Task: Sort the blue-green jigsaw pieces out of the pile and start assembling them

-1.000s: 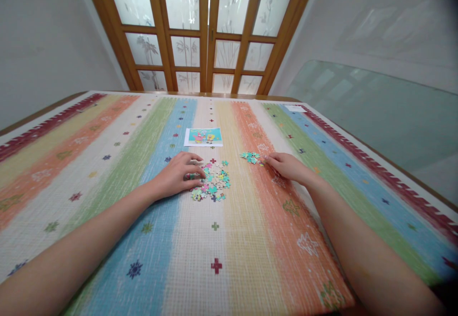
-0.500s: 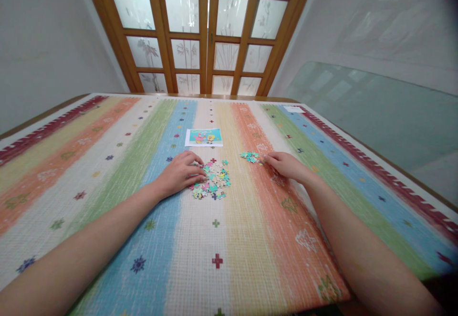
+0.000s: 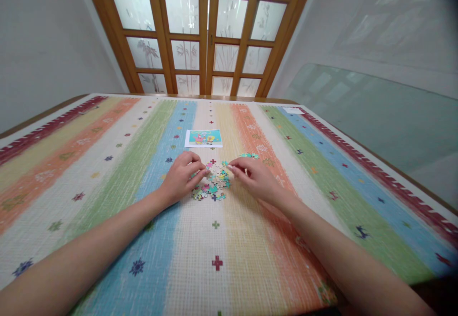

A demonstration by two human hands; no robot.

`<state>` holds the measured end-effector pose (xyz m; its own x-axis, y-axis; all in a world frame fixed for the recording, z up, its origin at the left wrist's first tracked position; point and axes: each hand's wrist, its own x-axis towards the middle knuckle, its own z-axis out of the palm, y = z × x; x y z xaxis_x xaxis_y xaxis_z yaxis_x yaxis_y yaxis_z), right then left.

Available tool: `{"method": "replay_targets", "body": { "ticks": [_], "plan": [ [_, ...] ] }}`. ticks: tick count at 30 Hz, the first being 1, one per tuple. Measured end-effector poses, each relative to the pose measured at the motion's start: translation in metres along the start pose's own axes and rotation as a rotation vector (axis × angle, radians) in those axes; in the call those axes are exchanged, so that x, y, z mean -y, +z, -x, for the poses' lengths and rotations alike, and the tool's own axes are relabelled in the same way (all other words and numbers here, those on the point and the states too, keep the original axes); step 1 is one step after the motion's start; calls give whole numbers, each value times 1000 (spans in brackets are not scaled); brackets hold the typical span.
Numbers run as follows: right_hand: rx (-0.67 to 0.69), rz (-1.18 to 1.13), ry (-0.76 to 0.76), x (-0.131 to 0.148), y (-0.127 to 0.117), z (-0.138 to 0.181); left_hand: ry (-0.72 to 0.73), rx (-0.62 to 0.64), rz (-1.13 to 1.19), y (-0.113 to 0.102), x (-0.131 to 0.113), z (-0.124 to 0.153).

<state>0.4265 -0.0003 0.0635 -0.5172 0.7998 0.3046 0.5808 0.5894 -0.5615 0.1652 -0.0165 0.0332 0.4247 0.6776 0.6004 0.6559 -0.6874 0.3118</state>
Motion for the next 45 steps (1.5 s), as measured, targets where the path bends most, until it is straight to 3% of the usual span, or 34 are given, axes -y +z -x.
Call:
{"method": "replay_targets", "body": {
  "ticks": [5,14,18,21,24,28,35,41,45],
  "plan": [
    [40,-135,-66,24,24,5,11,-7,84,1,-15,0],
    [-21,-190,-48,21,30,5,6,46,70,1,-12,4],
    [-112,-12,-103,-6,12,2,-17,26,76,-1,-4,5],
    [-149,259,-111,-38,-14,2,-77,-1,90,-3,3,5],
    [-99,600,-80,-70,-39,3,-105,-31,107,-4,7,5],
    [6,822,0,-94,-55,5,-72,-16,109,-3,7,6],
    [197,743,45,-97,-61,7,-86,0,100,-3,7,7],
    [27,688,172,-91,-69,9,-91,-11,85,-3,7,7],
    [-42,674,130,-84,-60,8,-158,-52,68,-3,13,7]
  ]
}}
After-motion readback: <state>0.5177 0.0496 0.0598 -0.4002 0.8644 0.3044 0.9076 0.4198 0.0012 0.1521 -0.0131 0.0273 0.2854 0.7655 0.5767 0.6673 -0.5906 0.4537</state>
